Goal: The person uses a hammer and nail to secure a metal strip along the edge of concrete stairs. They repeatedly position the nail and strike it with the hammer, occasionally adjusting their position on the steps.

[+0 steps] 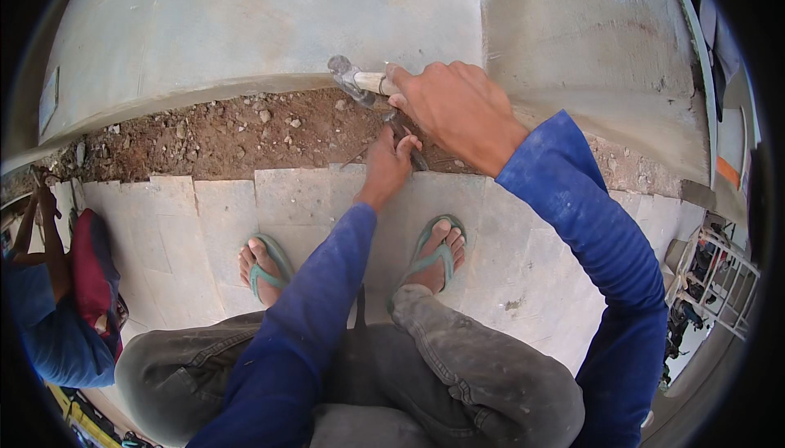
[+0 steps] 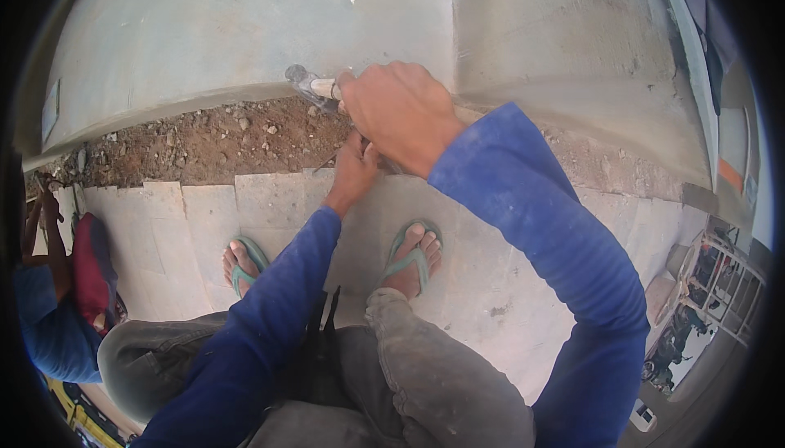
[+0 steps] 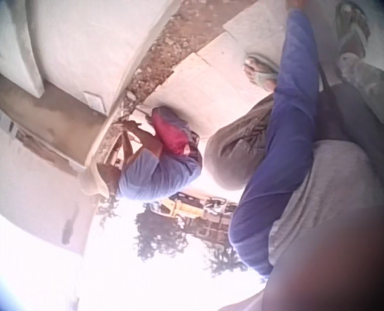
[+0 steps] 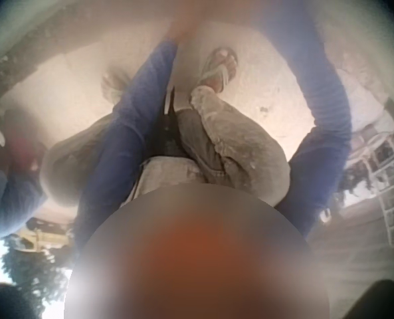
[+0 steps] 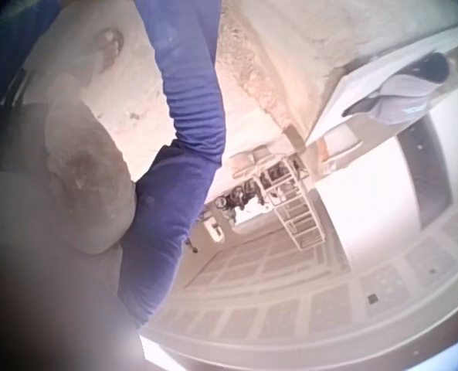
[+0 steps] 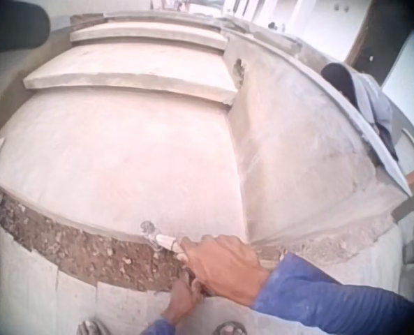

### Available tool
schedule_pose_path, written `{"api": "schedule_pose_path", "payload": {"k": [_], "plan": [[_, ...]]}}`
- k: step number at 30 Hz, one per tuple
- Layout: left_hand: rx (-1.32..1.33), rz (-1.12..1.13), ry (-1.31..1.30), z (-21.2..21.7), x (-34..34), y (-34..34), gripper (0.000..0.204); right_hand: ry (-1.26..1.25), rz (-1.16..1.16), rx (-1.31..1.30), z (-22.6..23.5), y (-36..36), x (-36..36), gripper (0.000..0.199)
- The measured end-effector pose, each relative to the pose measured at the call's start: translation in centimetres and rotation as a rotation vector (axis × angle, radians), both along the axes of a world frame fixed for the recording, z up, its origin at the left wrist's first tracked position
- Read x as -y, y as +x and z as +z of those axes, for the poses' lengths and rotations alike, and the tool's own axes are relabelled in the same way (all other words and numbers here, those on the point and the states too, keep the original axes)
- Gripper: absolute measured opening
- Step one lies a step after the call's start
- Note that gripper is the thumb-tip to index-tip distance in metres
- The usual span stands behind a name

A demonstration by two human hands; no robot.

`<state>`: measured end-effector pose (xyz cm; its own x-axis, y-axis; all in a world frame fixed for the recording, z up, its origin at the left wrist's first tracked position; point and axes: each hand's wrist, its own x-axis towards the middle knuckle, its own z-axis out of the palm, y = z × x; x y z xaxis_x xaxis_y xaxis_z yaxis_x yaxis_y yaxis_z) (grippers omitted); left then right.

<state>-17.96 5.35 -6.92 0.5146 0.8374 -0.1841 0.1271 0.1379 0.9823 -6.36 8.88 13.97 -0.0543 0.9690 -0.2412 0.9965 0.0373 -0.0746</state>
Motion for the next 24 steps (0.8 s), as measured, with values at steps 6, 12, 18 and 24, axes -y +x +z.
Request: {"api": "schedule_pose_path", "payload": {"k": [6,12,18,24], "plan": [[-0.052,-0.033,-0.021,0.3,0.3,0.1,0.013,-0.118,0.064,0.032,-1.1,0.9,0.5,0.034],[-0.061,-0.044,-0.018,0.5,0.2,0.1,0.015,-0.035,-0.062,-0.063,-0.7,0.4,1.0,0.034],[-0.061,-0.023,-0.053,-0.6,0.2,-0.1,0.016,-0.019,-0.04,-0.004,1.2,-0.6,-0.5,0.028],[-0.113,-0.072,-0.065,0.7,0.6,-0.1,0.018,-0.047,-0.006,0.077,-0.4,0.7,1.0,0.026]]}}
